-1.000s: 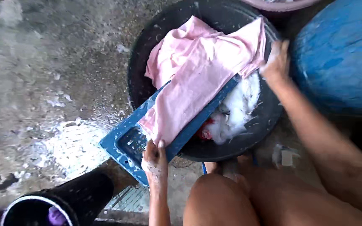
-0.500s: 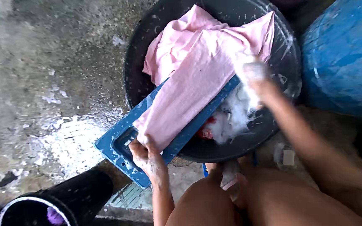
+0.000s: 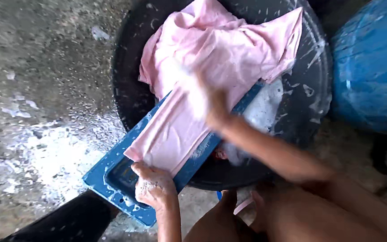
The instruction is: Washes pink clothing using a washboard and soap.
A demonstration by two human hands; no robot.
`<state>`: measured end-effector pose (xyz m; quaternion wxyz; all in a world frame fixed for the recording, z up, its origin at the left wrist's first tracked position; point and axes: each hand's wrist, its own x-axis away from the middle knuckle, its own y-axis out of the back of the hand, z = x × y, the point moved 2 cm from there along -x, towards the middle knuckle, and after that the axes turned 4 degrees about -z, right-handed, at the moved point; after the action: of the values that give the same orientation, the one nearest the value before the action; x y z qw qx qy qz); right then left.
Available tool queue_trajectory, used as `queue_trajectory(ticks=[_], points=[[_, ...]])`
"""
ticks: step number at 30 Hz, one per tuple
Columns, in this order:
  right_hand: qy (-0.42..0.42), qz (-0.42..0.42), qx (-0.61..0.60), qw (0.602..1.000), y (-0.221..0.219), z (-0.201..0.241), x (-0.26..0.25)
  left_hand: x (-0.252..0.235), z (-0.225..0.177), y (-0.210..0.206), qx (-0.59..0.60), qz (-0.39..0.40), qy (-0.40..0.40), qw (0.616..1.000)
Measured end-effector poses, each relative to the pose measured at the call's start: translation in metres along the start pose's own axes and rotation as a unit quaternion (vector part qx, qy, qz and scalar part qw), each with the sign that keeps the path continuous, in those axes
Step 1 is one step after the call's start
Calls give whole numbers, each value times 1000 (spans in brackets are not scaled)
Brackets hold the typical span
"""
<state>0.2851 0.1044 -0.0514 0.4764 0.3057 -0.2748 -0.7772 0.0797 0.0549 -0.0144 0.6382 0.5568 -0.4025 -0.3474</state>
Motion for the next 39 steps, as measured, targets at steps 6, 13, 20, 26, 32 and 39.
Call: queue_trajectory(ticks=[6, 13, 20, 26, 32, 39], points=[[63, 82, -5, 995, -15, -38, -6, 0, 4, -1, -14, 12, -23, 1000], [65, 92, 10, 994, -3, 23, 36, 0, 5, -5, 15, -5, -23, 1000], [-122, 102, 235, 959, 52, -138, -17, -1, 1, -2, 16, -3, -11, 1000], [153, 84, -58, 983, -20, 43, 68, 0, 4, -4, 14, -19, -29, 999], [-89, 132, 180, 971, 21, -105, -45, -1, -1, -3, 20, -3, -4, 1000], [159, 95, -67, 980, -13, 42, 74, -1, 1, -1, 28, -13, -32, 999]])
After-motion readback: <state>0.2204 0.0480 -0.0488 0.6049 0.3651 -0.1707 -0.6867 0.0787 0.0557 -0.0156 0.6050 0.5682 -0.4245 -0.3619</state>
